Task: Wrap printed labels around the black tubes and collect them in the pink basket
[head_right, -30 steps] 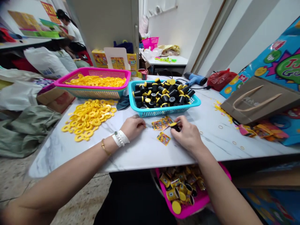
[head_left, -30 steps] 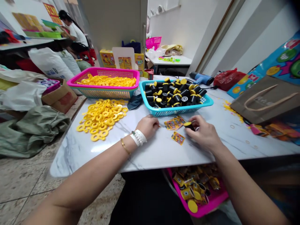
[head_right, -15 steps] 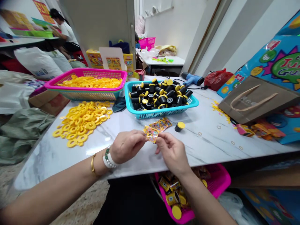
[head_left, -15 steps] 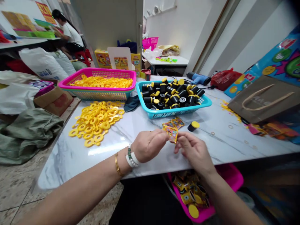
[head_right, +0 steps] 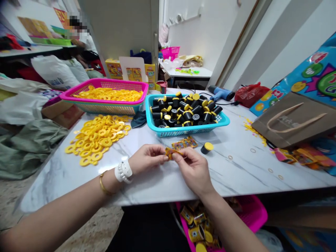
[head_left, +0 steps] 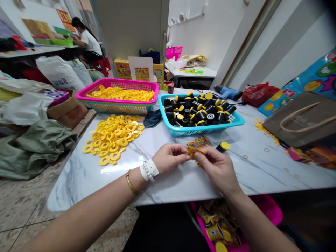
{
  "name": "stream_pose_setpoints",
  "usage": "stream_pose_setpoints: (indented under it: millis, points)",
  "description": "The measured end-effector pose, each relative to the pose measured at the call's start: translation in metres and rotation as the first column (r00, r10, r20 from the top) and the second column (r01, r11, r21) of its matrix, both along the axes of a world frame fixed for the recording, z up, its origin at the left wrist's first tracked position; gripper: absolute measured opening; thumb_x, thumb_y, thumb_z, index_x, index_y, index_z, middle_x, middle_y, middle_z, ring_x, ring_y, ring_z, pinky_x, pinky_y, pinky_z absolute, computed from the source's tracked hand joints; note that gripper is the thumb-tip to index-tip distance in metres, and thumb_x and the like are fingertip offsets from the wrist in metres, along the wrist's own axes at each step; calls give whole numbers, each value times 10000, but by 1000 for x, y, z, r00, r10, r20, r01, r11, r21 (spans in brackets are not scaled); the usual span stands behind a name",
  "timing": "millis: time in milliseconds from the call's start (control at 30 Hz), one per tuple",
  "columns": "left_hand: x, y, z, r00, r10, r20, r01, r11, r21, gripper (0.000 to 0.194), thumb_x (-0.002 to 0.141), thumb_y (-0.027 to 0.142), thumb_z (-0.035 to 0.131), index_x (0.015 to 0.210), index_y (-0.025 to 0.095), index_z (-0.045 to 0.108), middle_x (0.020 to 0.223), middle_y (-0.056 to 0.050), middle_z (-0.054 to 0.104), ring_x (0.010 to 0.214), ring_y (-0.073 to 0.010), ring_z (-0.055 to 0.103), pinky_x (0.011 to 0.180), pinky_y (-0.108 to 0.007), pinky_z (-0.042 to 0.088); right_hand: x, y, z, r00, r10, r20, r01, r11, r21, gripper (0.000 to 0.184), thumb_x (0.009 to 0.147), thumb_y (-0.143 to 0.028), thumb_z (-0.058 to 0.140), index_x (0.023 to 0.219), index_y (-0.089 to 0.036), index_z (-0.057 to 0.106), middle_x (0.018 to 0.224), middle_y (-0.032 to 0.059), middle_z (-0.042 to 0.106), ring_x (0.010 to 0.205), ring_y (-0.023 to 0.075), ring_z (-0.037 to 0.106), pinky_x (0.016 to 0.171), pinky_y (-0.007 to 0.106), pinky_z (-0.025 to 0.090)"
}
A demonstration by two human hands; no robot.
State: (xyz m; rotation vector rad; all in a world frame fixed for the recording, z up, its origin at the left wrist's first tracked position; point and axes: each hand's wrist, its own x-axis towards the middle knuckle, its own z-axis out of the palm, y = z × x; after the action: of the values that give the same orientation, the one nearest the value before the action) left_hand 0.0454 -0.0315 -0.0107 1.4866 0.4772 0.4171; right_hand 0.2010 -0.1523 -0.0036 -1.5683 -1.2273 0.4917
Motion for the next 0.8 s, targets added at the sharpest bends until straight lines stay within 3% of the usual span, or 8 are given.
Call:
stream_pose_setpoints:
  millis: [133, 200, 267, 433, 567, 800]
  points:
    - [-3, 2, -1, 993, -76, -95, 90, 984, 154, 149, 781, 260, 718, 743, 121, 678, 644, 14, 610, 585, -84, 497, 560, -195, 407, 7, -2, 2, 985, 157, 79, -142, 975, -169, 222, 874, -403, 660, 939, -202, 724, 889, 45, 731, 781, 196, 649, 700, 303, 510]
    - [-3, 1, 1, 985, -88, -148, 123, 962, 244, 131, 780, 248, 697, 728, 128, 684, 607, 27, 575, 553, -79, 461, 515, -184, 360, 12, -3, 9, 961, 227, 160, -189, 957, -222, 196, 882, -388, 652, 897, -207, 725, 834, 28, 725, 736, 182, 635, 678, 291, 493]
    - [-3, -1, 4, 990, -29, -140, 67, 958, 279, 144, 785, 263, 682, 719, 135, 668, 597, 30, 562, 542, -79, 458, 494, -180, 338, 15, -3, 14, 933, 250, 260, -191, 954, -231, 235, 909, -381, 613, 775, -205, 694, 717, 9, 680, 658, 163, 591, 628, 278, 454]
    - [-3, -8, 13, 940, 342, -10, -331, 917, 222, 299, 837, 414, 649, 697, 155, 594, 550, 35, 543, 482, -74, 449, 471, -181, 346, 9, 0, 7, 949, -62, 310, 74, 997, -27, 336, 963, -433, 522, 746, -204, 638, 631, 1, 619, 585, 151, 554, 570, 264, 426]
    - [-4, -17, 16, 943, 331, 5, -327, 928, 181, 426, 847, 515, 623, 660, 137, 680, 519, 13, 547, 445, -68, 420, 438, -190, 321, 4, 1, -3, 920, -178, 350, 168, 984, 60, 348, 986, -434, 483, 777, -206, 644, 673, 17, 645, 615, 163, 578, 589, 273, 432]
    - [-4, -23, 17, 931, 363, 39, -365, 925, 107, 320, 772, 445, 737, 770, 129, 784, 551, -2, 603, 479, -75, 427, 473, -209, 342, -2, 1, -9, 899, -213, 383, 146, 970, 196, 305, 979, -355, 533, 745, -193, 644, 614, -11, 598, 561, 131, 541, 564, 255, 403]
